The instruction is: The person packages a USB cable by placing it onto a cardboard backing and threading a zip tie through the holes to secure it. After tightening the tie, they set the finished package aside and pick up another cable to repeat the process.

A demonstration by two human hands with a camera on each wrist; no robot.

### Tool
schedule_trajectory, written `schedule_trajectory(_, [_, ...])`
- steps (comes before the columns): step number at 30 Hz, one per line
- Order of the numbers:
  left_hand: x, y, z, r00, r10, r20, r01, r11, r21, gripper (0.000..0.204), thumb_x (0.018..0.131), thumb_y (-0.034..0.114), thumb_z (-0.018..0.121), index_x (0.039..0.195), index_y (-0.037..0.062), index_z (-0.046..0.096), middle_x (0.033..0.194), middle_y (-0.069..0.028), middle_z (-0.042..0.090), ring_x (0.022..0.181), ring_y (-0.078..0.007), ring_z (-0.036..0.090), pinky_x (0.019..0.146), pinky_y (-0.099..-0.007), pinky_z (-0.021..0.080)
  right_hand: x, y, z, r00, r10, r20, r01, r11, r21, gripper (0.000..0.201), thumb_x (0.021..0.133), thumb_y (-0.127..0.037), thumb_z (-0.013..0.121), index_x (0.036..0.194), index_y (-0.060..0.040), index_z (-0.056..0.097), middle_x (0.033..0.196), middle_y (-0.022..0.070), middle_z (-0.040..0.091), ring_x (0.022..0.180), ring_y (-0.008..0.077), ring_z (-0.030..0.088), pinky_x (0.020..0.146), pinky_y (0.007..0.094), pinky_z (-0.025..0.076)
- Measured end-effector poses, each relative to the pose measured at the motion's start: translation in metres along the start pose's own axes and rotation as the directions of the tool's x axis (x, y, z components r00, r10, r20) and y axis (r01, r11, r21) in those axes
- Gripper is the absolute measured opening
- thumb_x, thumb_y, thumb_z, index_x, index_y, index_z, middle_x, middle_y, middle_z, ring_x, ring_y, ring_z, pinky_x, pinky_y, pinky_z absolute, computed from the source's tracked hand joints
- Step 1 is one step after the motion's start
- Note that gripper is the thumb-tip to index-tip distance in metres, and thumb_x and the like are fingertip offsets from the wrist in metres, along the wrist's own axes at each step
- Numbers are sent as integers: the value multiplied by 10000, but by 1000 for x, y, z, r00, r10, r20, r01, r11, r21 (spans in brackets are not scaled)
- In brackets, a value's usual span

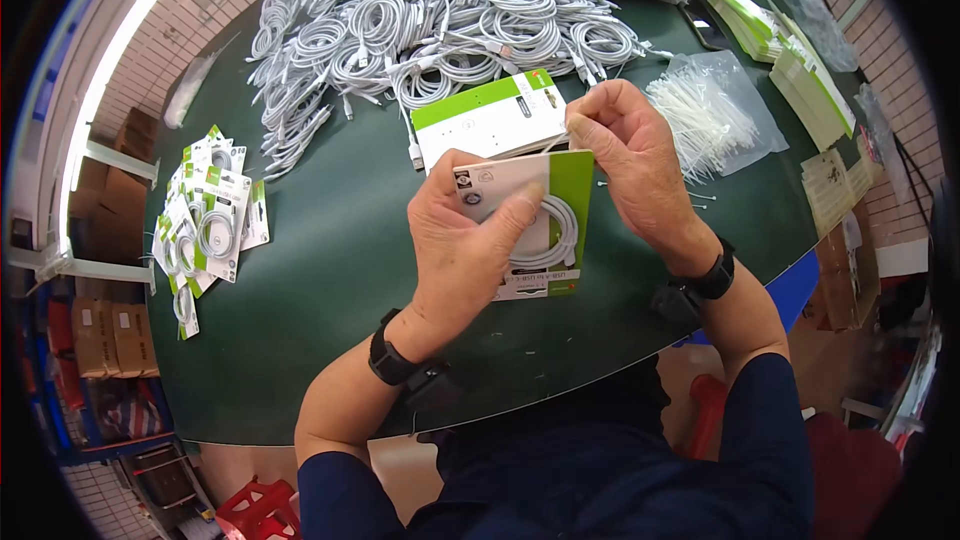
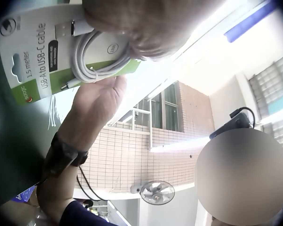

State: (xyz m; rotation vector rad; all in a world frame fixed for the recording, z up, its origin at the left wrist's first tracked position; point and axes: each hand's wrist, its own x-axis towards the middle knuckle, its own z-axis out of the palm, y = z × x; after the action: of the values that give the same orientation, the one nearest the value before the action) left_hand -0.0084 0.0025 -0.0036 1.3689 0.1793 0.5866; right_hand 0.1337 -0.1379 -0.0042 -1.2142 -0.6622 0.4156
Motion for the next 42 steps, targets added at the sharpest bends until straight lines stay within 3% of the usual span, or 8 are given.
schedule_trajectory(4, [14,-2,-15,994,-95,-54,90,992,-90,251,939,60,785,1138,-3,645,1050,-88,760,910,-108,715,799,-279,595,-6,8,7,955,-293,35,293,926,-238,324,989,-109,735,1248,-8,568,1048,83,656,893,113,646,732,282,555])
schedule_trajectory(8, [16,-1,-18,999,-39,-23,39,999,9,328,948,42,761,1233,-18,610,1116,-120,744,973,-147,726,842,-301,611,-14,-6,19,838,-347,420,545,544,-638,461,856,-58,812,1276,-71,621,1072,130,680,909,223,699,736,323,568])
schedule_trajectory(17, [6,-6,2,975,222,-2,-222,973,-62,639,921,-93,692,1515,25,487,1271,-172,652,1148,-195,677,939,-325,588,-11,17,13,907,-413,83,400,783,-476,232,853,-14,831,1057,-37,724,920,74,693,767,176,685,636,303,524])
schedule_trajectory(20, [4,-12,-10,955,276,103,-295,905,306,497,940,-102,672,1414,31,605,1215,-127,654,1101,-177,675,927,-309,574,-12,15,14,879,-469,82,451,764,-462,223,850,2,835,1050,-28,741,918,70,691,769,163,677,630,294,516])
schedule_trajectory(29, [4,-15,-10,977,185,103,-201,965,167,349,988,-107,626,1319,-9,671,1290,-111,613,1168,-172,644,994,-297,524,-14,11,16,858,-511,49,470,743,-477,201,845,-18,846,1024,-29,754,898,76,678,743,177,665,622,301,502])
schedule_trajectory(33, [6,4,1,880,471,54,-408,693,595,475,828,46,841,1281,38,699,1312,-143,585,1191,-342,590,1018,-424,492,-13,12,15,892,-452,-28,399,813,-425,186,865,-34,834,1025,-24,738,892,69,675,734,158,643,639,285,489])
schedule_trajectory(37, [-1,25,2,674,561,480,-673,200,712,491,700,98,880,1170,94,736,1157,-67,651,1105,-310,607,983,-430,455,-13,6,15,916,-383,-115,317,871,-375,181,887,-59,822,1034,-17,726,911,72,691,737,140,633,659,273,492])
schedule_trajectory(42, [-6,20,10,720,430,545,-668,217,711,333,684,85,895,990,77,763,961,-5,713,931,-250,658,871,-411,510,-17,0,15,934,-356,-41,299,837,-458,175,895,-69,817,1033,-12,726,941,88,730,780,149,681,682,290,521])
